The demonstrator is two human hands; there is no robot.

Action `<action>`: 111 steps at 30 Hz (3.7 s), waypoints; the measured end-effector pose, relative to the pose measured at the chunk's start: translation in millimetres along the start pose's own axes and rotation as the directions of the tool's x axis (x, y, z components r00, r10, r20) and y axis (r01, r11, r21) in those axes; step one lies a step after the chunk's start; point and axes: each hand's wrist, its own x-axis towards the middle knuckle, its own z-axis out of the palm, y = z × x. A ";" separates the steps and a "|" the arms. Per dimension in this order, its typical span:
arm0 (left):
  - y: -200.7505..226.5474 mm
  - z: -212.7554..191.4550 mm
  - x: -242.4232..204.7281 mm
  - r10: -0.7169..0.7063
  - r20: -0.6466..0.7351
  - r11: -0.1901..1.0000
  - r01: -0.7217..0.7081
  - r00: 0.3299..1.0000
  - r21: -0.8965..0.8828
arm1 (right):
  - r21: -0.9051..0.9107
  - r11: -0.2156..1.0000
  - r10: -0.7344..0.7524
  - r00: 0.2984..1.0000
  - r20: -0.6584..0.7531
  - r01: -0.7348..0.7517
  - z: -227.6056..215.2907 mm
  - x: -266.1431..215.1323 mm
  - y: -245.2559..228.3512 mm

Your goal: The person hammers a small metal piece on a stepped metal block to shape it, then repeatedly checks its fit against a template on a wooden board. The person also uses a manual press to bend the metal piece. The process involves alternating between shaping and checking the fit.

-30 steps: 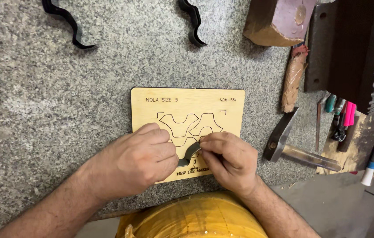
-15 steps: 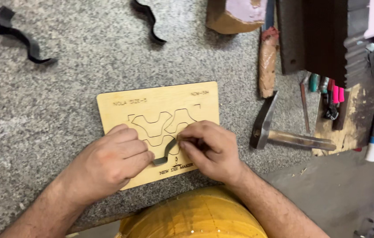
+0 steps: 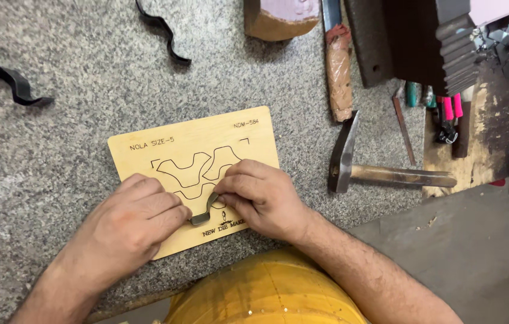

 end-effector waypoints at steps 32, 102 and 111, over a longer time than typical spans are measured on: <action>105.9 177.2 292.9 -0.291 -0.568 0.912 0.044 0.770 -0.408 | 0.082 0.853 0.512 0.857 0.060 -0.515 -248.2 -330.4 116.4; 79.5 196.0 307.8 -0.183 -0.511 0.926 -0.027 0.840 -0.376 | 0.018 0.927 0.358 0.869 -0.343 -0.375 -249.2 -303.4 81.4; 80.3 195.3 308.5 -0.185 -0.496 0.926 -0.019 0.848 -0.377 | 0.198 0.920 0.387 0.860 -0.332 -0.338 -265.4 -294.8 75.4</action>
